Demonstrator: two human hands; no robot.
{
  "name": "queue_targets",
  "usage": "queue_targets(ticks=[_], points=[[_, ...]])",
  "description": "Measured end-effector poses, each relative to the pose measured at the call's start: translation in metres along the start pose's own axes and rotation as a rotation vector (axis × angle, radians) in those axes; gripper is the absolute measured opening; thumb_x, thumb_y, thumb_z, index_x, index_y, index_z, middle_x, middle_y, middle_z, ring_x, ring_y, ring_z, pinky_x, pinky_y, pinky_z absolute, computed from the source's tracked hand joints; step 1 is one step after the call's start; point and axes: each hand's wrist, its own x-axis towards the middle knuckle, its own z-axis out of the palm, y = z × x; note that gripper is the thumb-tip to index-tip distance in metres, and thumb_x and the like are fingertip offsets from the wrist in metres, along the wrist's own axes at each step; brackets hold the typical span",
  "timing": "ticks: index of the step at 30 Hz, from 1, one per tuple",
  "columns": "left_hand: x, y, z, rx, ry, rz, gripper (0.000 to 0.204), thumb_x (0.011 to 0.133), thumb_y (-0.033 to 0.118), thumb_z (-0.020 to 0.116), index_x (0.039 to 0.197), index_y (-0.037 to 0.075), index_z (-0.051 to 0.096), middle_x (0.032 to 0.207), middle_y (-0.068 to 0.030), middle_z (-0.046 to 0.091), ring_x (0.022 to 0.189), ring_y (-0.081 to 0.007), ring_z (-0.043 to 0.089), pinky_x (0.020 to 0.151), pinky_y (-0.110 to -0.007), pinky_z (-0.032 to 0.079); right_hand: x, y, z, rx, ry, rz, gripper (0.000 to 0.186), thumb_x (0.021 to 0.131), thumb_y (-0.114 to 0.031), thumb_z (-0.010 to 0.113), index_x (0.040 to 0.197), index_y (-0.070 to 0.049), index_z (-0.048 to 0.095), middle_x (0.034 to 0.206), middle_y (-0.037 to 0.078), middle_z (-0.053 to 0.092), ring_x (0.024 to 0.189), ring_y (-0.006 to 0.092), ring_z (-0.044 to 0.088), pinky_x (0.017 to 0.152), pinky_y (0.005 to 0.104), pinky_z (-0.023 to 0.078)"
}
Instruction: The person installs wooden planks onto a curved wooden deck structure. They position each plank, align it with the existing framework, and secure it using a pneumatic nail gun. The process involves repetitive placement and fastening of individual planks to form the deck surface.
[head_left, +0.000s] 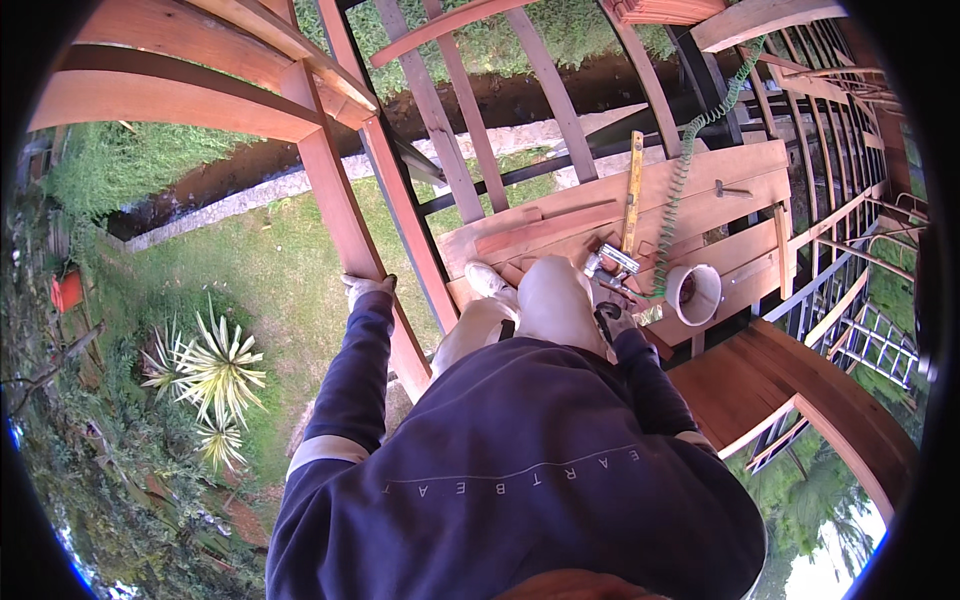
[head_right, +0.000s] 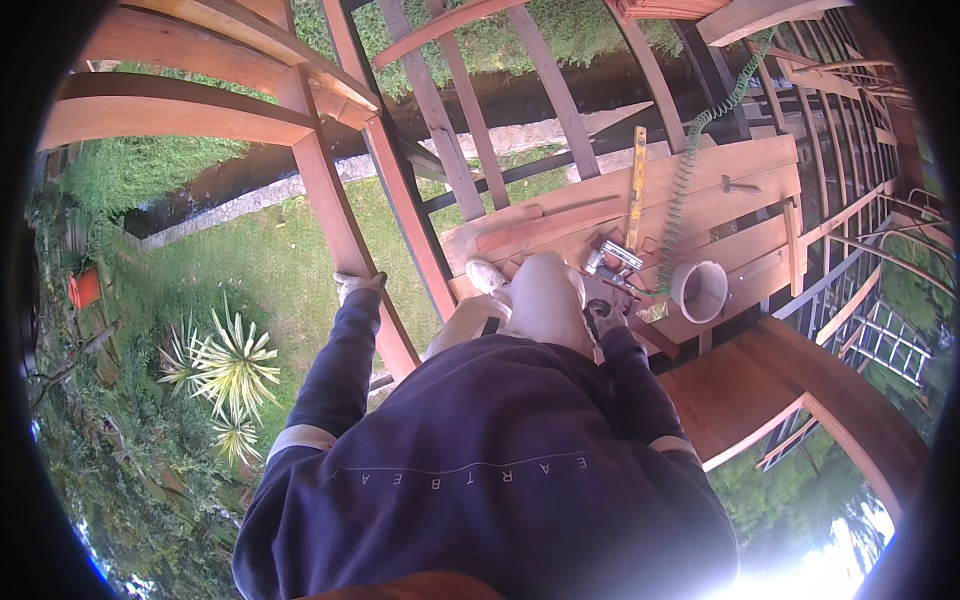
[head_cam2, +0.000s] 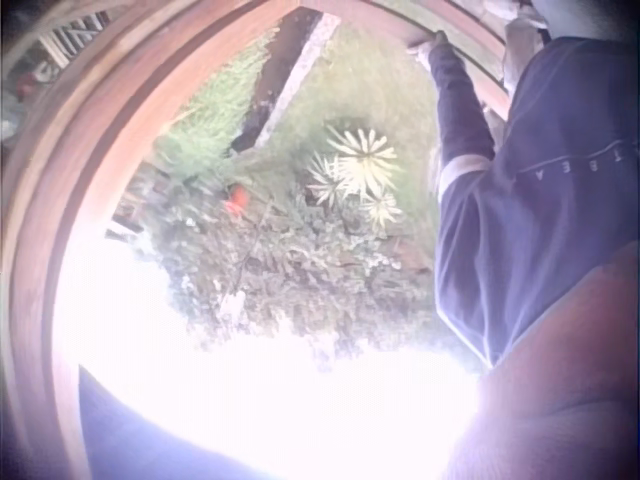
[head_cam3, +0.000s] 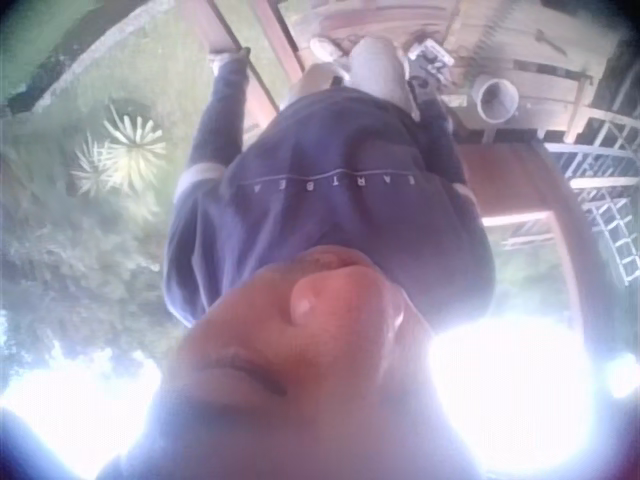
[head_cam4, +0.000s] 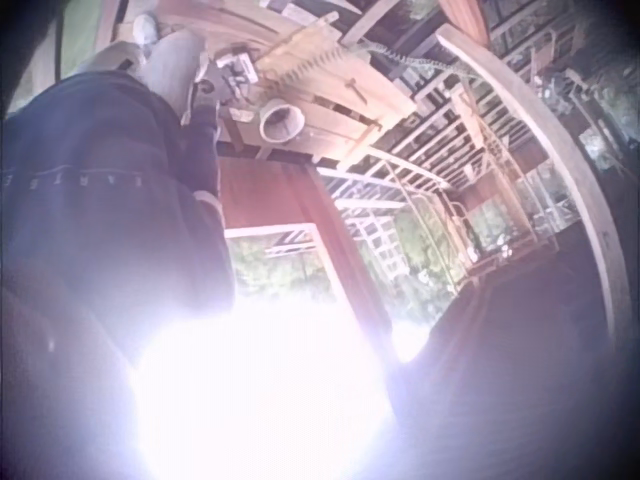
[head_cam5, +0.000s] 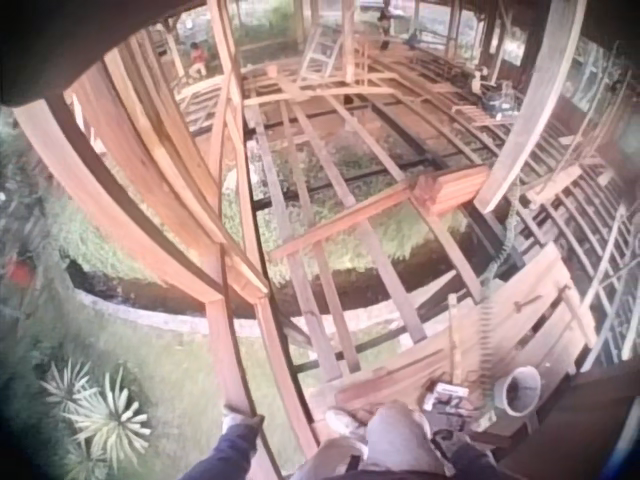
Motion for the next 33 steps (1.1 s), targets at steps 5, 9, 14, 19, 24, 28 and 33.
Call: queue_targets(ticks=[5,9,14,19,24,28,33], points=[[0.003,-0.002,0.008,-0.039,0.002,-0.037,0.125,0.061,0.042,0.086,0.147,-0.002,0.008,0.137,-0.0263,0.044,0.125,-0.0372,0.048,0.105,-0.042,0.041,0.002,0.038,0.062,0.873,-0.017,0.461,0.049,0.087,-0.039,0.059,0.125,-0.009,0.057,0.112,0.024,0.063,0.109,0.0391,0.058,0.093,0.0437,0.047],[0.014,-0.01,0.001,-0.027,0.063,-0.016,0.125,0.061,0.043,0.086,0.147,-0.001,0.007,0.136,-0.0261,0.045,0.124,-0.0366,0.049,0.104,-0.042,0.042,-0.008,0.006,0.062,0.701,-0.117,0.529,0.067,0.082,-0.054,0.06,0.123,-0.001,0.056,0.122,0.026,0.058,0.115,0.0385,0.055,0.096,0.0432,0.045],[0.008,-0.007,0.006,-0.062,0.028,0.011,0.125,0.06,0.045,0.087,0.147,0.0,0.009,0.135,-0.026,0.045,0.124,-0.0358,0.05,0.103,-0.042,0.043,-0.011,0.063,0.131,0.571,-0.075,0.568,0.063,0.081,-0.052,0.062,0.118,-0.001,0.059,0.112,0.023,0.064,0.107,0.0345,0.061,0.091,0.0425,0.049],[0.005,0.002,0.007,0.036,-0.038,-0.105,0.132,0.061,0.045,0.087,0.149,0.0,-0.001,0.138,-0.0245,0.045,0.125,-0.0355,0.05,0.105,-0.042,0.041,-0.011,0.059,0.104,1.073,0.114,0.605,0.033,0.086,-0.034,0.062,0.097,-0.004,0.067,0.079,0.011,0.068,0.067,0.0213,0.067,0.062,0.0363,0.053],[0.009,-0.006,0.013,-0.005,0.013,-0.106,0.131,0.06,0.042,0.088,0.149,0.0,0.0,0.14,-0.0236,0.044,0.127,-0.0348,0.048,0.107,-0.041,0.039,-0.006,0.041,0.048,1.042,0.202,0.517,0.025,0.09,-0.027,0.059,0.095,-0.004,0.067,0.085,0.008,0.068,0.073,0.0181,0.064,0.064,0.034,0.053],[0.006,-0.012,0.015,-0.033,-0.043,-0.091,0.129,0.062,0.043,0.086,0.15,0.003,0.001,0.138,-0.0235,0.046,0.125,-0.0362,0.049,0.107,-0.043,0.039,-0.003,0.075,0.045,0.303,0.155,0.089,0.043,0.086,-0.045,0.06,0.105,-0.007,0.065,0.107,0.016,0.066,0.098,0.0336,0.063,0.087,0.0417,0.049],[-0.01,0.014,-0.004,-0.02,-0.229,-0.183,0.133,0.062,0.046,0.085,0.148,-0.001,-0.006,0.154,-0.0221,0.018,0.138,-0.0371,0.032,0.114,-0.042,0.029,0.019,0.152,0.084,0.155,-0.076,0.133,0.036,0.088,-0.038,0.051,0.105,-0.009,0.065,0.101,0.018,0.066,0.092,0.0336,0.064,0.078,0.0431,0.051]])
